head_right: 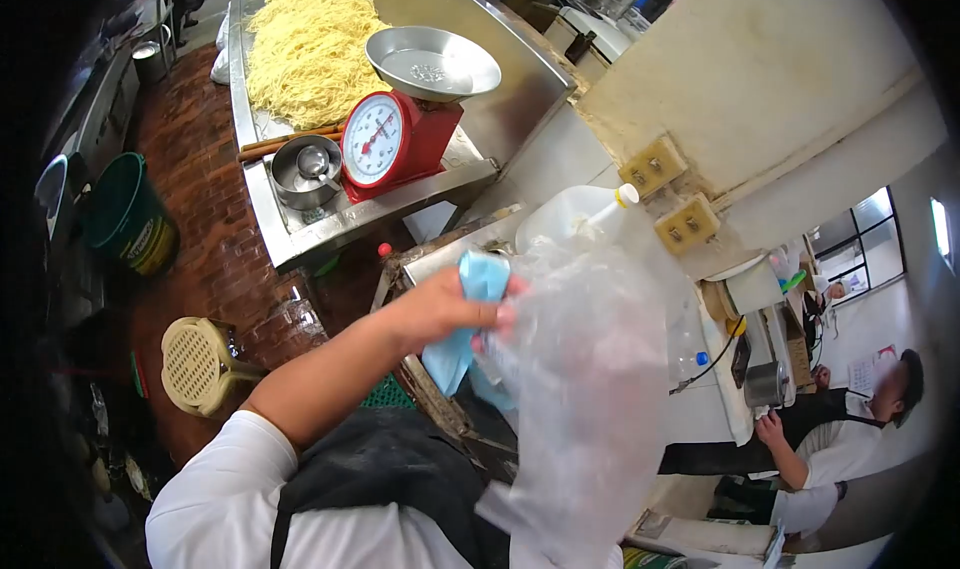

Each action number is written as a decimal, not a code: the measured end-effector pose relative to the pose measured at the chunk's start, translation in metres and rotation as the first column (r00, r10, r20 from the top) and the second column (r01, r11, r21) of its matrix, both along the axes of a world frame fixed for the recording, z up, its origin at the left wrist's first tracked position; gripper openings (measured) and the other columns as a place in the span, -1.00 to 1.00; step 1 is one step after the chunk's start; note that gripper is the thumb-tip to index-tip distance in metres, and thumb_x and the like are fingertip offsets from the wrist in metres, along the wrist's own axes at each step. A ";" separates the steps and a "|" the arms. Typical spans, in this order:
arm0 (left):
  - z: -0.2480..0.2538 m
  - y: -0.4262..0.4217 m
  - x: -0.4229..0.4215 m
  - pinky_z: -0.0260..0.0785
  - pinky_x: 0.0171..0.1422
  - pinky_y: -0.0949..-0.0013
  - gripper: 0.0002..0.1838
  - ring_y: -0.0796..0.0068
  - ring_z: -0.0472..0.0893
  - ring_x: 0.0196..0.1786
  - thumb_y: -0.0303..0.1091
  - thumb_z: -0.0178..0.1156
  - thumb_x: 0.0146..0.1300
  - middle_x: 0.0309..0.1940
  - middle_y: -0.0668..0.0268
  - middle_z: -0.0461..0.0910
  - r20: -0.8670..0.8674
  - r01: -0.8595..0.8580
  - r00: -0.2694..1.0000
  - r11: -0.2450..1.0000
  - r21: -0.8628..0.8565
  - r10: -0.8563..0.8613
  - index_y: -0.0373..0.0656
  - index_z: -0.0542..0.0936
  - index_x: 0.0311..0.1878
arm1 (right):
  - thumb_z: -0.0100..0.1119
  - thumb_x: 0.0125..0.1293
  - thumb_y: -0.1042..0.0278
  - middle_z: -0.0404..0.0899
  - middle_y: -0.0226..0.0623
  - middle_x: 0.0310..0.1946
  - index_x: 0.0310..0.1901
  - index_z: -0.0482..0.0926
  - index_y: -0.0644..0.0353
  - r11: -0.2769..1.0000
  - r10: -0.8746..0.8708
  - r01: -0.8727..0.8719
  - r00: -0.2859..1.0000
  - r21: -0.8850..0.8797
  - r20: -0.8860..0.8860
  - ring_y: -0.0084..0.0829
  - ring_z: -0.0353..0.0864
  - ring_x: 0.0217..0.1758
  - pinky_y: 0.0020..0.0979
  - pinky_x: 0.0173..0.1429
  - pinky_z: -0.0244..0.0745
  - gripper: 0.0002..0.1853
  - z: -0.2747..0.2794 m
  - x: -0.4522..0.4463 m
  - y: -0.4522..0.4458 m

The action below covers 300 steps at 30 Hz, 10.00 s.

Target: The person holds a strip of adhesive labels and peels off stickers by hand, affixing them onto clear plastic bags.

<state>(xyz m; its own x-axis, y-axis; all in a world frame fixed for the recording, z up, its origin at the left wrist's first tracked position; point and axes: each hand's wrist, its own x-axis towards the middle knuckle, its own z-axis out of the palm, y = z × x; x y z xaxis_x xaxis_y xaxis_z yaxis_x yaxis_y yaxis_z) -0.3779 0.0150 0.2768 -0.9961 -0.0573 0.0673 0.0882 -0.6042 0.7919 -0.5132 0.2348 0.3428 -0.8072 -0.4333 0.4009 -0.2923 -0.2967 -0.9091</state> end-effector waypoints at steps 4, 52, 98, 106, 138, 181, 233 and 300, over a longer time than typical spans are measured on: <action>-0.010 0.049 -0.005 0.39 -0.39 0.51 -0.77 0.65 0.52 -0.46 -0.26 0.28 0.27 -0.38 0.39 0.62 -0.161 0.138 0.976 0.988 -0.067 -0.147 -0.15 0.55 -0.11 | -0.12 0.44 -0.08 0.41 -0.16 0.25 0.34 0.29 0.18 0.998 0.002 -0.015 0.982 -0.064 -0.190 -0.12 0.40 0.30 -0.10 0.38 0.29 -0.40 0.047 -0.019 0.032; -0.123 0.141 -0.090 0.35 -0.47 0.47 -0.67 0.50 0.51 -0.49 -0.24 0.15 0.31 -0.30 0.19 0.61 0.532 -0.175 0.838 0.983 0.060 0.117 -0.24 0.48 0.03 | 0.25 0.06 -0.42 0.31 -0.11 0.31 0.33 0.27 0.32 0.903 0.115 0.135 0.838 0.408 -0.533 -0.25 0.32 0.35 -0.17 0.37 0.24 0.02 -0.017 -0.087 0.071; -0.068 0.044 0.063 0.52 -0.04 0.25 -0.64 0.33 0.66 -0.15 -0.25 0.05 0.41 -0.09 0.15 0.63 0.394 -0.247 0.912 0.918 0.309 0.113 -0.23 0.46 0.16 | 0.39 0.04 0.47 0.47 -0.68 -0.21 -0.40 0.53 -0.16 0.619 0.717 -0.767 0.640 0.169 0.276 -0.68 0.40 0.00 -0.40 0.16 0.22 -0.76 0.139 0.146 0.021; -0.070 0.044 0.073 0.44 0.18 0.27 -0.54 0.36 0.61 0.06 -0.56 -0.06 0.31 0.08 0.13 0.57 0.186 -0.333 0.931 0.940 0.078 0.315 -0.24 0.40 0.29 | 0.15 0.23 0.27 0.48 -0.34 -0.42 -0.38 0.56 0.17 0.837 0.541 -0.548 0.826 0.003 -0.155 -0.37 0.42 -0.35 -0.33 -0.23 0.22 -0.84 0.054 0.145 -0.004; -0.075 0.021 0.088 0.49 -0.13 0.34 -0.65 0.45 0.66 -0.22 -0.58 -0.11 0.18 -0.26 0.21 0.64 0.107 -0.003 0.992 0.854 -0.520 0.069 -0.29 0.50 0.03 | 0.27 0.12 0.45 0.61 -0.28 -0.30 -0.23 0.66 0.15 0.674 0.538 0.120 0.596 0.729 -0.596 -0.21 0.59 -0.22 -0.24 -0.14 0.47 -0.84 -0.079 0.094 -0.067; -0.091 0.027 0.069 0.37 -0.43 0.34 -0.86 0.57 0.40 -0.64 -0.36 0.32 0.11 -0.66 0.46 0.41 0.581 -0.197 0.812 0.910 0.366 -0.058 -0.09 0.51 -0.39 | 0.42 -0.03 0.44 0.51 -0.44 -0.38 -0.27 0.69 0.01 0.768 0.359 0.267 0.573 0.582 -0.737 -0.32 0.53 -0.35 -0.28 -0.31 0.39 -0.78 -0.096 0.113 -0.038; -0.069 0.016 -0.045 0.38 -0.26 0.31 -0.80 0.38 0.53 -0.41 -0.36 0.35 0.04 -0.48 0.24 0.54 -0.243 -0.548 0.825 0.621 -0.560 0.510 -0.26 0.55 -0.39 | 0.45 0.07 0.35 0.41 0.00 0.19 0.35 0.22 0.36 0.713 -0.330 0.642 0.663 0.283 -0.671 -0.20 0.45 0.20 -0.24 0.27 0.35 -0.17 -0.070 0.055 -0.069; 0.042 0.043 0.001 0.43 -0.24 0.44 -0.68 0.58 0.54 -0.35 -0.33 0.32 0.17 -0.30 0.36 0.62 -0.063 -0.280 0.952 0.936 0.212 0.299 -0.21 0.59 -0.03 | -0.15 0.49 0.12 0.37 -0.17 0.28 0.32 0.29 0.20 0.969 0.071 -0.102 0.988 -0.227 -0.140 -0.22 0.34 0.33 -0.18 0.40 0.22 -0.51 0.072 -0.002 0.016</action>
<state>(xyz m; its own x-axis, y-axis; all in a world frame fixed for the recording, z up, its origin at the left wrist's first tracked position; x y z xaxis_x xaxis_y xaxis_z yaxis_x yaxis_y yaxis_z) -0.3772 0.0577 0.3190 -0.9241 -0.3641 0.1163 0.3503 -0.6851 0.6387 -0.5152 0.2504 0.4151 -0.7049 -0.3819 0.5978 -0.3671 -0.5247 -0.7681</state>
